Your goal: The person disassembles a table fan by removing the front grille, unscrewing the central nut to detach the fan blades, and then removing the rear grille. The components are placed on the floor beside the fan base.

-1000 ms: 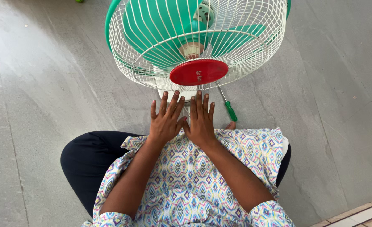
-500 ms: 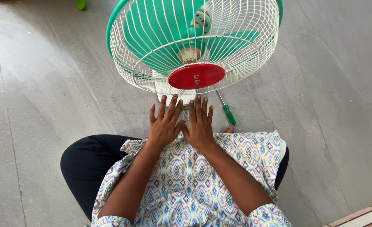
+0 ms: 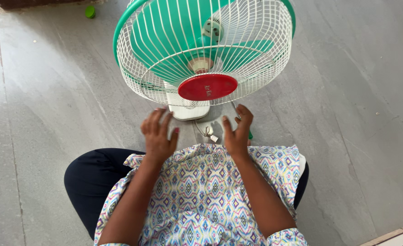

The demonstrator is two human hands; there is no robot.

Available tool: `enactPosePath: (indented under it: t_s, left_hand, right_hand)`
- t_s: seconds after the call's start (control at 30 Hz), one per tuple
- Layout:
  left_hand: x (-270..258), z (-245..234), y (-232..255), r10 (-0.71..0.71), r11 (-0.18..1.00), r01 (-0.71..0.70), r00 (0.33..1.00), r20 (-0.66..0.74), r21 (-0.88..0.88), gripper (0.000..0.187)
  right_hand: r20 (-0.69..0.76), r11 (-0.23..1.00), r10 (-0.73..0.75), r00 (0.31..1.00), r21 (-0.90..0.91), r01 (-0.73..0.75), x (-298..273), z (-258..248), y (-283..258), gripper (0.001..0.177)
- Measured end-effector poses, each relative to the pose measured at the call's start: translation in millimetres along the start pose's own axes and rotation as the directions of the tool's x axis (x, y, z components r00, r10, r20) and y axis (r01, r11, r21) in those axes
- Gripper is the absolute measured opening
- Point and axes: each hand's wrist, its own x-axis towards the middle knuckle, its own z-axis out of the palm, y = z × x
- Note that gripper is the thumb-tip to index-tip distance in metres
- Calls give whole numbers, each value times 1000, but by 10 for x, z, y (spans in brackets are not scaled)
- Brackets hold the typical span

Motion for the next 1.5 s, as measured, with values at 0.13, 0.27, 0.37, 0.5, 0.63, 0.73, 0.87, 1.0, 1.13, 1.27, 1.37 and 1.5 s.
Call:
enactPosePath:
  t_s: [0.13, 0.27, 0.37, 0.5, 0.63, 0.73, 0.87, 1.0, 1.13, 1.27, 1.37, 1.5]
  left_hand:
    - [257, -423, -7, -206, 974, 189, 969, -135, -128, 42]
    - [704, -754, -5, -503, 781, 376, 852, -145, -499, 49]
    - [1091, -909, -70, -598, 595, 368, 797, -87, -714, 55]
    - [1487, -950, -168, -660, 458, 411, 751, 8, -788, 64]
    - [1678, -782, -174, -536, 419, 286, 844, 20, -862, 64]
    - [1715, -657, -157, -545, 330, 242, 838, 25, -913, 64]
    - [1678, -606, -119, -557, 283, 179, 831, -10, -942, 59]
    - [1653, -574, -54, -614, 256, 130, 787, -57, -958, 57]
    - [1603, -553, 2, -676, 275, 102, 728, -116, -956, 58]
    - [1539, -497, -19, -679, 315, 70, 713, -173, -947, 57]
    - [1501, -452, -60, -688, 363, 76, 694, -212, -929, 57]
    - [1453, -452, -112, -702, 408, 145, 681, -209, -901, 58]
  right_hand:
    - [11, 764, 372, 928, 564, -313, 413, -276, 127, 60]
    - [151, 567, 533, 833, 667, -483, 848, -551, -71, 75]
    - [200, 558, 491, 848, 676, -482, 1143, -531, -266, 87]
    - [257, 511, 414, 873, 728, -457, 1214, -405, -293, 98]
    - [270, 507, 334, 903, 757, -414, 1216, -350, -34, 103]
    - [298, 434, 263, 918, 813, -388, 1225, -304, 147, 103]
    - [291, 421, 118, 949, 852, -313, 1182, -245, 156, 105]
    - [259, 446, 27, 965, 861, -244, 1157, -320, 18, 105]
    - [217, 509, 67, 974, 832, -221, 1166, -338, -82, 106]
    - [207, 561, 52, 977, 803, -200, 1168, -383, -67, 105]
    - [220, 574, 42, 975, 793, -203, 1137, -409, -38, 102]
    - [256, 596, 43, 966, 769, -230, 1089, -455, 75, 94]
